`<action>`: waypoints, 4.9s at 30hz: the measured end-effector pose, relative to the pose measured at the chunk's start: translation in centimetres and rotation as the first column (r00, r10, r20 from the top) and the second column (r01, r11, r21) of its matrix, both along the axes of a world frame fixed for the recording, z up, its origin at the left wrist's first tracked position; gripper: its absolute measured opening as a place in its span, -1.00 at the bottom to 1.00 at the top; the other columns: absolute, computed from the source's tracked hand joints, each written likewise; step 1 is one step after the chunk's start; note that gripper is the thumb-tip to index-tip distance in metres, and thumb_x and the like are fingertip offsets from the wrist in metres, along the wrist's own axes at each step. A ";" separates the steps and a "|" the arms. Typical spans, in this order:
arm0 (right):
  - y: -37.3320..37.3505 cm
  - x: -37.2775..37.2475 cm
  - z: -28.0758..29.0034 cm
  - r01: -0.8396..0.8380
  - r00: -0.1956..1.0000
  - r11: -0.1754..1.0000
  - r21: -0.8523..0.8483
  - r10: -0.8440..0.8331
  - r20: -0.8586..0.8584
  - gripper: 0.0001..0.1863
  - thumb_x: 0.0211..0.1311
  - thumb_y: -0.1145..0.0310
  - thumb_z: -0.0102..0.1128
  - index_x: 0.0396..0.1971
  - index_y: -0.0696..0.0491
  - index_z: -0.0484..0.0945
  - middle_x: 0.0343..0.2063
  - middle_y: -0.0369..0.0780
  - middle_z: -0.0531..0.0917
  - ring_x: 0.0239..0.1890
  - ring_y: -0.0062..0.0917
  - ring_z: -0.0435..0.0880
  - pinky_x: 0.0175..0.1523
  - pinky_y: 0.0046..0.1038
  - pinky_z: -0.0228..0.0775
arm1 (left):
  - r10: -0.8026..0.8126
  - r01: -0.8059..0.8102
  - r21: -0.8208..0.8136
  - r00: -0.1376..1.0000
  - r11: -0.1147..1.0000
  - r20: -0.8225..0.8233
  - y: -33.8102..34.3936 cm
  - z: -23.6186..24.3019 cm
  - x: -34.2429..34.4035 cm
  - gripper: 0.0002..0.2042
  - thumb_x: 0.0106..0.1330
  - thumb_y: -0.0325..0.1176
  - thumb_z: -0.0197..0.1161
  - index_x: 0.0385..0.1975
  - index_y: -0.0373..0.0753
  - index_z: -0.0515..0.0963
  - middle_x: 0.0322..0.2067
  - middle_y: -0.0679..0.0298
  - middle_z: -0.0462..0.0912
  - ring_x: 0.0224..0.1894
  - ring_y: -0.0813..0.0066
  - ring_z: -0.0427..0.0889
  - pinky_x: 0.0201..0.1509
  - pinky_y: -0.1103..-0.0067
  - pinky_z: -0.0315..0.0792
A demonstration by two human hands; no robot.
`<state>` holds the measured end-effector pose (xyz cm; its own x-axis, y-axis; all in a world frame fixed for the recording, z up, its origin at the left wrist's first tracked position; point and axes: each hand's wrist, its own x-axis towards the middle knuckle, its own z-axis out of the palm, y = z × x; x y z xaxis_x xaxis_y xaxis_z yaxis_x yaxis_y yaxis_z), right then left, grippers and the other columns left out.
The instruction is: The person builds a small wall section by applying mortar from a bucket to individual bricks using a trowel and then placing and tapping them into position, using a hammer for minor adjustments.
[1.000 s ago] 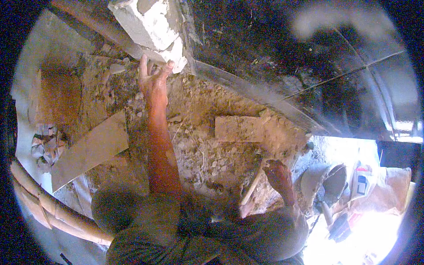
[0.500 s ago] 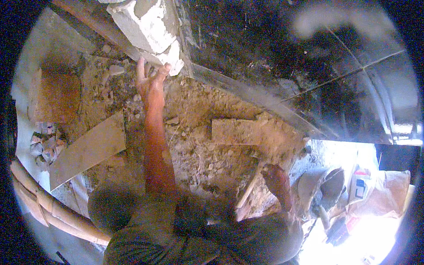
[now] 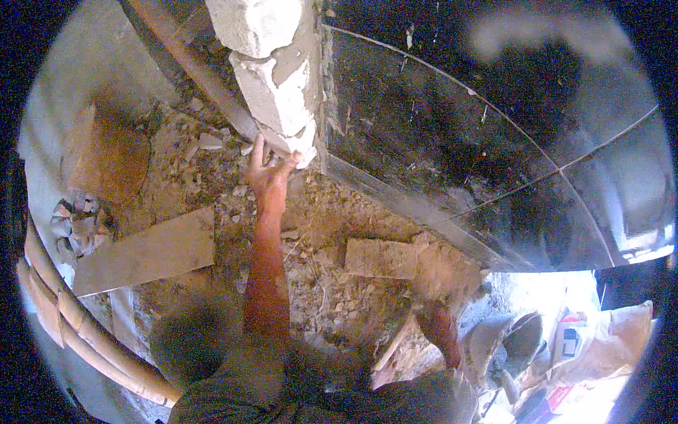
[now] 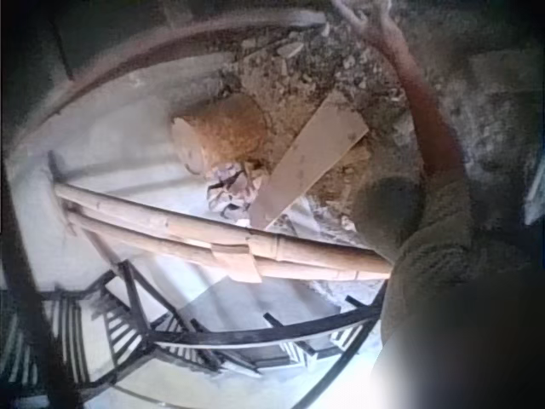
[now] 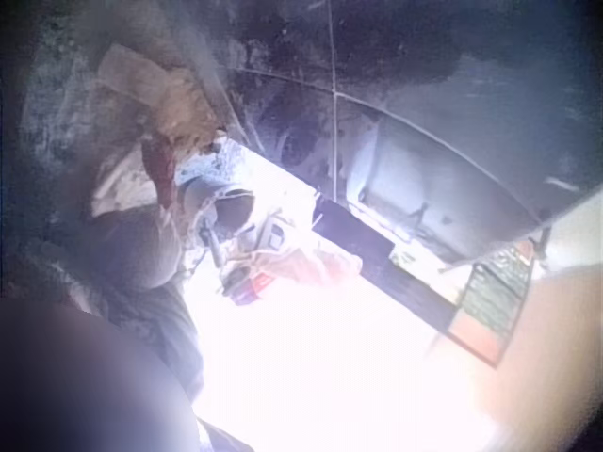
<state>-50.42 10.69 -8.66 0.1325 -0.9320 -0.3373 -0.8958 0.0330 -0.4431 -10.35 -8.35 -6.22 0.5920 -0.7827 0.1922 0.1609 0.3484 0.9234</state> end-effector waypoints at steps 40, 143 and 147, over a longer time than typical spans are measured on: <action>8.4 -1.0 -8.2 0.482 0.839 0.829 0.283 -0.530 0.122 -0.46 0.05 0.23 0.36 0.03 0.06 0.44 -0.49 -0.15 0.66 -0.45 -0.24 0.63 -0.26 -0.23 0.47 | -0.026 0.023 0.032 0.995 0.999 0.101 0.5 0.9 0.5 -0.13 -0.09 -0.58 0.47 0.28 -0.46 0.11 0.17 -0.01 0.33 0.12 0.28 0.40 0.17 0.47 0.39; -12.0 31.3 19.3 -0.981 0.188 0.105 -0.160 0.361 -0.913 -0.44 0.06 0.48 0.08 0.15 0.17 0.29 -0.39 -0.16 0.47 -0.45 -0.43 0.52 -0.43 -0.39 0.44 | 0.249 -0.213 -0.157 0.932 0.964 0.264 -1.3 -5.8 -0.6 -0.38 0.28 -0.08 0.24 0.29 -0.17 0.25 0.11 0.19 0.40 0.14 0.27 0.43 0.08 0.39 0.47; -12.7 31.2 19.0 -0.914 0.044 0.404 0.036 0.187 -0.981 -0.49 0.22 0.21 0.00 0.17 0.07 0.36 -0.08 -0.09 0.55 -0.19 -0.41 0.58 -0.10 -0.43 0.42 | -0.425 -0.020 -0.486 0.454 0.874 -0.783 -1.7 -5.4 0.0 -0.37 0.22 -0.26 0.31 0.30 -0.14 0.24 0.13 0.19 0.39 0.14 0.21 0.42 0.08 0.32 0.48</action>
<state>-19.19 -1.98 10.31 0.7216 -0.6540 -0.2273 -0.2486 -0.5511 0.7966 -10.38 -10.02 -11.67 0.4557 -0.8901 -0.0088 0.8886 0.4543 0.0633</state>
